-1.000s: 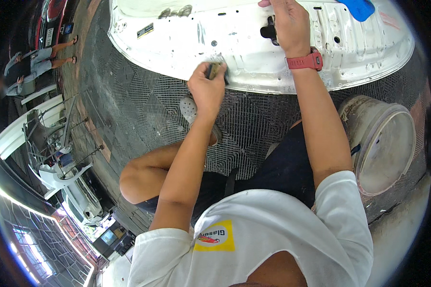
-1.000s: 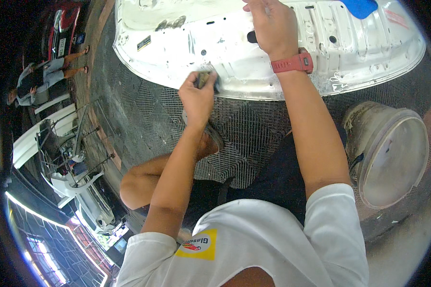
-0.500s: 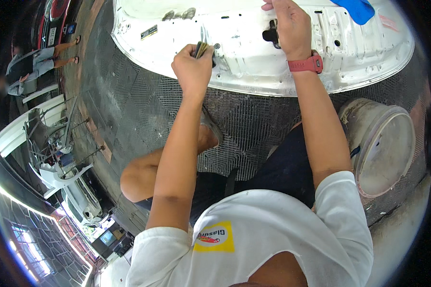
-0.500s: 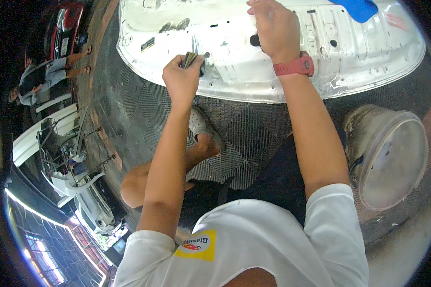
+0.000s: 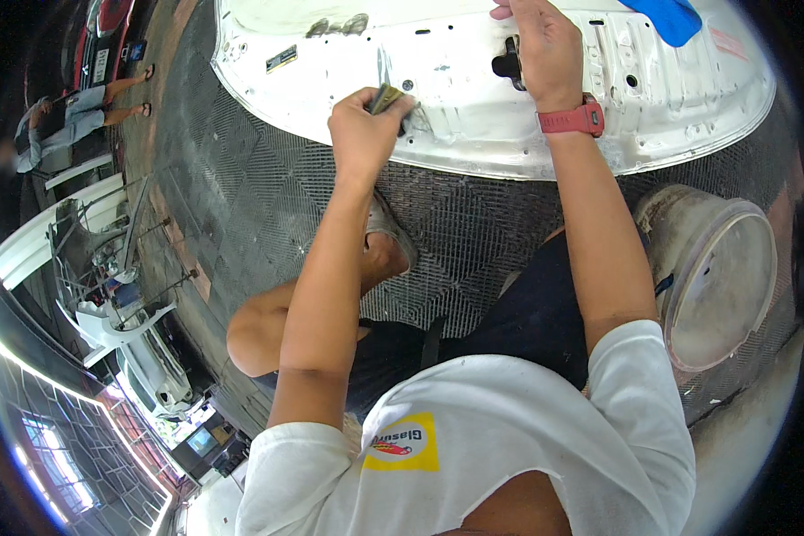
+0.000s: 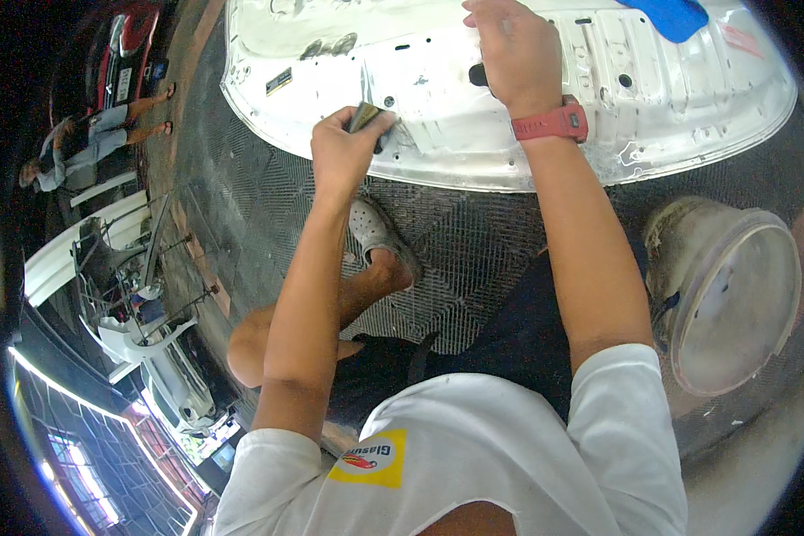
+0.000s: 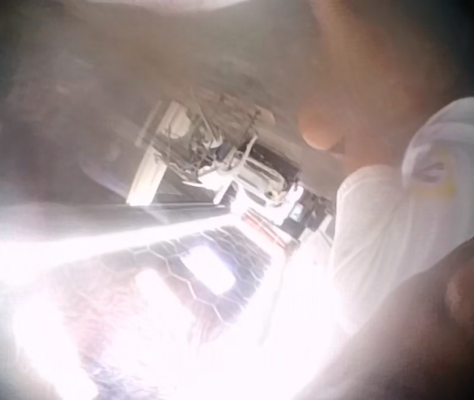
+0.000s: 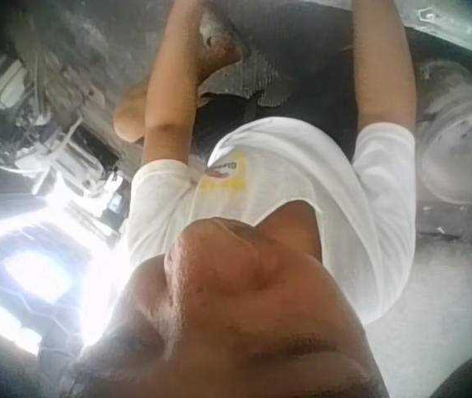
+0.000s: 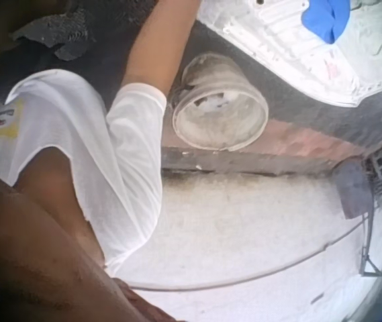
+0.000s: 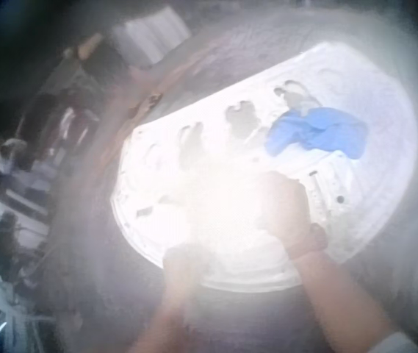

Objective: The person kneels on the floor and uses a sanding block to sand the surface of a white car part, likely a bumper, repeatedly across different areas.

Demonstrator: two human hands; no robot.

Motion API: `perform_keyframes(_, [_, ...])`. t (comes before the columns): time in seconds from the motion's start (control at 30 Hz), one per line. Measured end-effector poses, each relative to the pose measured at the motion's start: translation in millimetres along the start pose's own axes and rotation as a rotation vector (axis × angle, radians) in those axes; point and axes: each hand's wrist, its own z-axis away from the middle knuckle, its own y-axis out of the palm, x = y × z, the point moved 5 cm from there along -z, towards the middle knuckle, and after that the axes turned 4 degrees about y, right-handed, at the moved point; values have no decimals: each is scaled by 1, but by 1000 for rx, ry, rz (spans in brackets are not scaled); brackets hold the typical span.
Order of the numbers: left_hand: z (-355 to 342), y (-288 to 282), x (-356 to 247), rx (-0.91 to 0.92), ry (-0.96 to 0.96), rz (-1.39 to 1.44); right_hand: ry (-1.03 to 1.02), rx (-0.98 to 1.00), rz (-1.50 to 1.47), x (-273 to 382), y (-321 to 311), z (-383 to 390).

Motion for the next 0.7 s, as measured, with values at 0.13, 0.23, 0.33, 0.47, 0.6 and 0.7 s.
perform_keyframes(0.13, [-4,5,6,-47,-53,139,-168,-209,-16,-21,18,15])
perform_keyframes(0.23, [31,25,15,-171,-19,160,-77,-153,-68,-16,20,15])
perform_keyframes(0.33, [48,36,27,-202,-2,224,-43,-65,13,-10,20,10])
perform_keyframes(0.47, [38,35,27,-175,-74,315,-152,-291,152,-18,21,29])
perform_keyframes(0.6, [48,35,27,-205,-5,149,-50,-172,-16,-17,20,7])
perform_keyframes(0.7, [46,36,29,-229,35,167,-68,-182,11,-11,10,3])
